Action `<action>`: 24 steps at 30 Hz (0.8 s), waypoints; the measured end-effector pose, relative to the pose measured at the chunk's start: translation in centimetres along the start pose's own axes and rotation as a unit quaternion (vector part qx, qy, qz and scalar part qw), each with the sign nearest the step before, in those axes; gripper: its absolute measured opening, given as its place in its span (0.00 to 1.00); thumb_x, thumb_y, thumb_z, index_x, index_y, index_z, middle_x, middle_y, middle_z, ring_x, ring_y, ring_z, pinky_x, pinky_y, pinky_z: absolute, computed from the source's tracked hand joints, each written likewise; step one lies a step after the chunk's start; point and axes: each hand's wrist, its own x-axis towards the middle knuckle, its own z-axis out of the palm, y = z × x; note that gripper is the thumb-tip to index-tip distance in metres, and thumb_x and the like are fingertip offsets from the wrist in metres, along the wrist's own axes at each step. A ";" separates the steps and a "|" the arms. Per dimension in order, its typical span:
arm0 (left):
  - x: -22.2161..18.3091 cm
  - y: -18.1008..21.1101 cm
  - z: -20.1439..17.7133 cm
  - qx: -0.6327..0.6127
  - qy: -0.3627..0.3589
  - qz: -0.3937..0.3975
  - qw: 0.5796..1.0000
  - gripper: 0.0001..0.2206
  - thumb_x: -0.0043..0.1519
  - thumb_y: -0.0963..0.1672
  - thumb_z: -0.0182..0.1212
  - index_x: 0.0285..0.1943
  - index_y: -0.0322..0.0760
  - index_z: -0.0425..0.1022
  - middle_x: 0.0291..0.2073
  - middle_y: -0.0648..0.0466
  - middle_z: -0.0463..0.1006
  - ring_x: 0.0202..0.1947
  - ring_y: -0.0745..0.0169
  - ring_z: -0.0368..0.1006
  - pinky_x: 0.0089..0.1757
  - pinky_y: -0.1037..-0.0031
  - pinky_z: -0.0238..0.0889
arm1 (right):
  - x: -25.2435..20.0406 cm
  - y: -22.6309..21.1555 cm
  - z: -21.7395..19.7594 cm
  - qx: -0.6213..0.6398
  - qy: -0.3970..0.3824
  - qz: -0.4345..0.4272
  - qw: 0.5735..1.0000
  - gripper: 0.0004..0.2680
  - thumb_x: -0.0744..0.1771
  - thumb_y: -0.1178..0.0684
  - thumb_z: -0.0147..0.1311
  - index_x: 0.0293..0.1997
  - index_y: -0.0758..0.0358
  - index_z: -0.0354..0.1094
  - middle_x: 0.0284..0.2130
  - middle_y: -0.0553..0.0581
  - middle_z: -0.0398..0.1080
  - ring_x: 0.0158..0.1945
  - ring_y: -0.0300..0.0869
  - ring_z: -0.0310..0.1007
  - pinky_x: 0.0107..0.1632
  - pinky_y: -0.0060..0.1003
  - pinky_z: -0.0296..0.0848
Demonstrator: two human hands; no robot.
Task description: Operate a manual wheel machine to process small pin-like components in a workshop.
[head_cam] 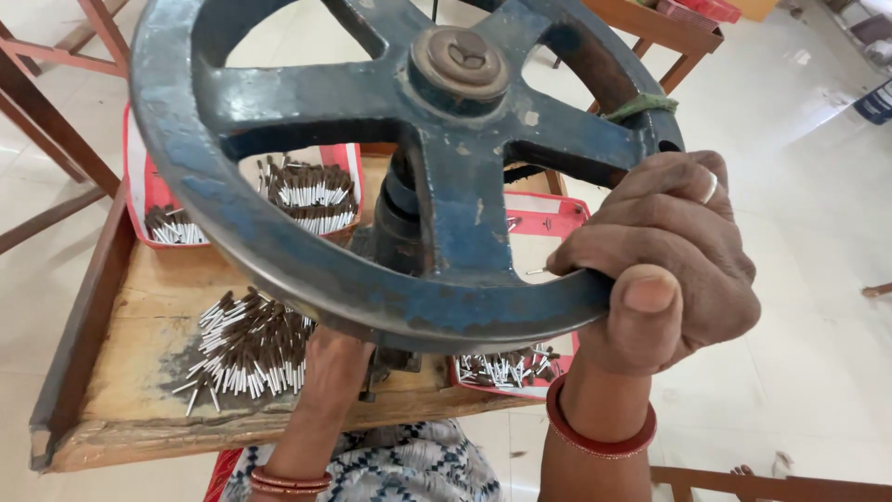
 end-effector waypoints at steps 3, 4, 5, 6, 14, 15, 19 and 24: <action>-1.0 -1.0 -0.4 -0.054 -0.032 0.002 0.998 0.15 0.55 0.40 0.70 0.51 0.37 0.79 0.50 0.49 0.82 0.51 0.42 0.74 0.54 0.52 0.67 | 0.1 0.0 0.0 -0.014 -0.002 -0.003 1.000 0.27 0.73 0.34 0.41 0.18 0.65 0.67 0.13 0.53 0.63 0.22 0.42 0.59 0.40 0.36 0.59; -0.8 -0.7 -1.1 -0.053 -0.034 0.003 0.998 0.15 0.55 0.40 0.70 0.51 0.37 0.79 0.50 0.49 0.82 0.51 0.42 0.74 0.54 0.52 0.67 | 0.1 0.1 -0.1 -0.014 -0.001 -0.001 1.000 0.27 0.73 0.34 0.41 0.18 0.65 0.67 0.13 0.53 0.63 0.22 0.42 0.59 0.40 0.36 0.59; -0.7 -0.4 -1.8 -0.008 -0.043 0.004 0.999 0.17 0.50 0.45 0.72 0.49 0.40 0.81 0.48 0.50 0.81 0.52 0.44 0.73 0.56 0.46 0.58 | 0.0 0.1 0.0 -0.016 0.001 0.000 1.000 0.27 0.73 0.33 0.41 0.18 0.64 0.68 0.13 0.52 0.63 0.22 0.42 0.59 0.40 0.36 0.59; -0.5 -0.2 -2.5 0.038 -0.051 0.006 0.998 0.20 0.45 0.51 0.74 0.46 0.44 0.82 0.47 0.51 0.81 0.53 0.46 0.73 0.59 0.41 0.48 | 0.0 0.1 0.1 -0.017 0.002 0.001 1.000 0.28 0.73 0.32 0.41 0.18 0.64 0.68 0.12 0.52 0.63 0.23 0.43 0.59 0.40 0.36 0.59; -1.2 0.6 -3.2 0.132 -0.124 0.015 0.983 0.24 0.48 0.61 0.66 0.47 0.53 0.83 0.51 0.53 0.76 0.53 0.47 0.66 0.54 0.47 0.43 | -0.2 0.4 -0.2 -0.014 0.004 -0.006 1.000 0.27 0.73 0.33 0.40 0.18 0.63 0.68 0.13 0.52 0.63 0.22 0.41 0.60 0.40 0.35 0.59; -1.6 0.1 -3.0 0.155 -0.093 0.045 0.982 0.23 0.48 0.61 0.66 0.42 0.50 0.82 0.51 0.49 0.73 0.55 0.45 0.64 0.54 0.50 0.45 | -0.2 0.4 -0.2 -0.012 -0.001 -0.009 1.000 0.27 0.73 0.34 0.39 0.18 0.63 0.68 0.13 0.51 0.63 0.22 0.40 0.61 0.40 0.35 0.59; -1.2 0.8 -3.7 0.103 -0.064 0.047 0.991 0.22 0.53 0.57 0.67 0.53 0.52 0.83 0.52 0.49 0.70 0.52 0.46 0.61 0.52 0.50 0.46 | -0.4 -2.9 0.0 -0.043 -0.032 0.006 0.999 0.25 0.76 0.37 0.39 0.22 0.62 0.69 0.16 0.51 0.65 0.26 0.40 0.64 0.41 0.34 0.58; -1.2 1.4 -3.0 0.096 -0.043 0.028 0.994 0.16 0.51 0.51 0.67 0.47 0.49 0.82 0.52 0.53 0.73 0.55 0.52 0.64 0.50 0.52 0.49 | 0.8 -11.0 6.8 -0.387 -0.148 -0.025 0.910 0.14 0.74 0.41 0.47 0.32 0.53 0.70 0.24 0.48 0.63 0.30 0.42 0.60 0.42 0.40 0.61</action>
